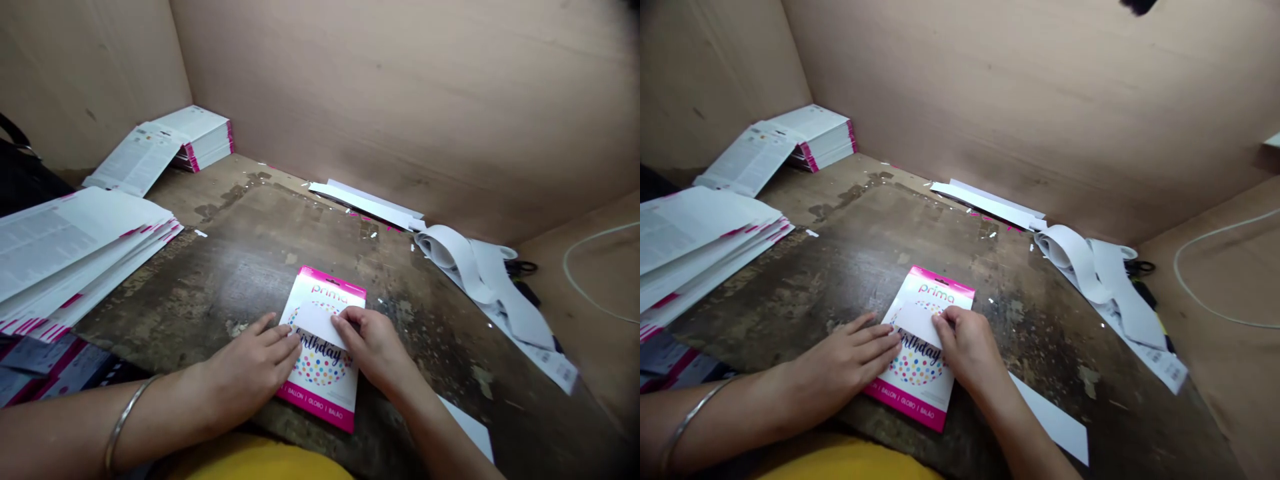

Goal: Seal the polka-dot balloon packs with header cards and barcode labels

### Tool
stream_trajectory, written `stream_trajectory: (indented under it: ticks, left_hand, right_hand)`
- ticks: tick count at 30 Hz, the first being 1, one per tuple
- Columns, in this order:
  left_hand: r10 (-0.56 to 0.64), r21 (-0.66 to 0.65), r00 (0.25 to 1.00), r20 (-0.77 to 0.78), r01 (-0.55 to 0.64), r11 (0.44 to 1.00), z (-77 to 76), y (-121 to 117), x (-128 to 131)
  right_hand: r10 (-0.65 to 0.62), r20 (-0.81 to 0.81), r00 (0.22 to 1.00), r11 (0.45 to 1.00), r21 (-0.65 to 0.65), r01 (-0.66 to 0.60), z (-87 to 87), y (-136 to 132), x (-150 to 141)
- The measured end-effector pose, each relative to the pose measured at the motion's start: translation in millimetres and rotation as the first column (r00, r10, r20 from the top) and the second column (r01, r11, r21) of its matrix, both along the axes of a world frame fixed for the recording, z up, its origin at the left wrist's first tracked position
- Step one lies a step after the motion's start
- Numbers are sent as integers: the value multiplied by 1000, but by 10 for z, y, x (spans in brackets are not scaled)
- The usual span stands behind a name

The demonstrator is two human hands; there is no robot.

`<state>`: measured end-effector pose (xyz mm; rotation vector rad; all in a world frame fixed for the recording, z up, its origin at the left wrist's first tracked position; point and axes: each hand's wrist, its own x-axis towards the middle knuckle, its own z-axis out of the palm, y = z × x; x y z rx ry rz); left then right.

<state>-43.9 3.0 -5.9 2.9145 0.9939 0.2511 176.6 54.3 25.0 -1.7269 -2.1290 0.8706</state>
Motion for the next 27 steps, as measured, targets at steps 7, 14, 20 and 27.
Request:
stream_trajectory:
  ticks: [7,14,20,27]
  left_hand:
    - [6,111,1000,18,-8,994,-62,-14,39]
    - [18,212,989,146,-49,976,-123,0,9]
    - [0,123,997,78,-10,992,-90,37,4]
    - [-18,27,996,82,15,1000,-82,63,24]
  right_hand:
    - [8,210,978,999,48,-19,43,11,-183]
    - [46,309,950,997,40,-61,-4,16,-234]
    - [49,375,926,994,72,-82,17,-24,-265]
    - [103,405,909,841,453,-297,-109,-447,-175]
